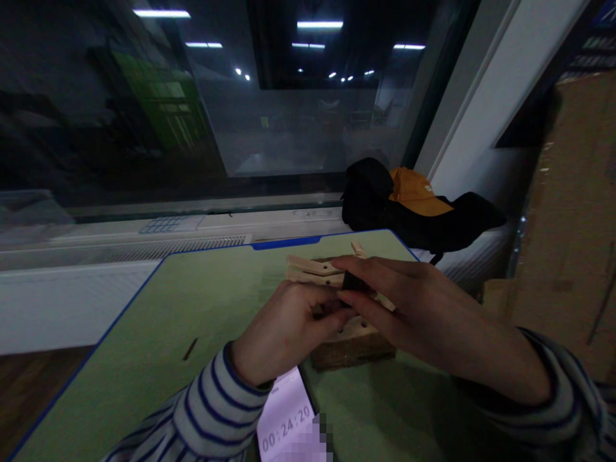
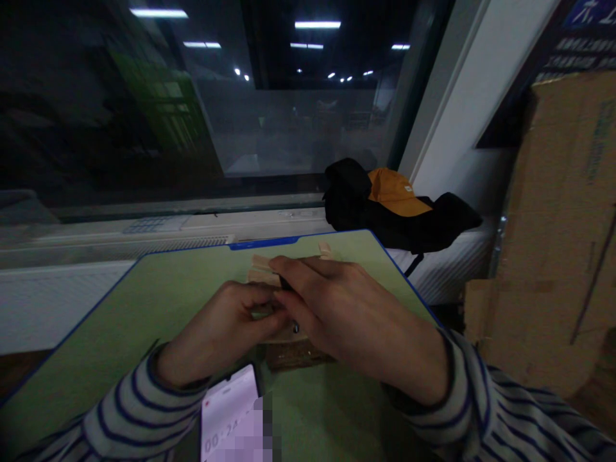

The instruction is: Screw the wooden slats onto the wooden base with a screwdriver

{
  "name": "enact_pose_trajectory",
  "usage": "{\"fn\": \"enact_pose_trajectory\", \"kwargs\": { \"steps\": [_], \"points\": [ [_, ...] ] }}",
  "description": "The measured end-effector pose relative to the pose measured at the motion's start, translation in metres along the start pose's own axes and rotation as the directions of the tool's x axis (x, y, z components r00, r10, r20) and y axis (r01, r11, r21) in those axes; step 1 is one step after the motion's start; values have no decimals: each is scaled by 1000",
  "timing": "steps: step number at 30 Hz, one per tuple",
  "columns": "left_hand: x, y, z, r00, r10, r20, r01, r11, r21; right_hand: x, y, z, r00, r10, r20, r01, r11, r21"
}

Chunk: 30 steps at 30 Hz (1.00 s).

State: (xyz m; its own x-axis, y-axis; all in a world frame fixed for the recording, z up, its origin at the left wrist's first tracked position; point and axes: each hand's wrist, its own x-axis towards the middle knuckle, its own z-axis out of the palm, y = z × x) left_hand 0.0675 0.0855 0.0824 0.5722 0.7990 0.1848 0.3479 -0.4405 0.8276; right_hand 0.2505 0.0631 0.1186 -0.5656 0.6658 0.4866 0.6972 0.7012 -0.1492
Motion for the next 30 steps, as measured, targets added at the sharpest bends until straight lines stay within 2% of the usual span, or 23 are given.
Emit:
{"fn": "enact_pose_trajectory", "kwargs": {
  "steps": [7, 19, 30],
  "points": [
    [1, -3, 0, 1000, -12, 23, 10, 997, 70, 0, 0, 0, 999, -22, -29, 20, 999, -40],
    [1, 2, -1, 998, -49, 40, 45, 996, 83, 1, -3, -2, 999, -30, -29, 28, 998, -55],
    [0, 1, 0, 1000, 1, 27, -1, 1000, 16, 1, -3, -1, 1000, -12, -21, 11, 999, -53]
  ]
}}
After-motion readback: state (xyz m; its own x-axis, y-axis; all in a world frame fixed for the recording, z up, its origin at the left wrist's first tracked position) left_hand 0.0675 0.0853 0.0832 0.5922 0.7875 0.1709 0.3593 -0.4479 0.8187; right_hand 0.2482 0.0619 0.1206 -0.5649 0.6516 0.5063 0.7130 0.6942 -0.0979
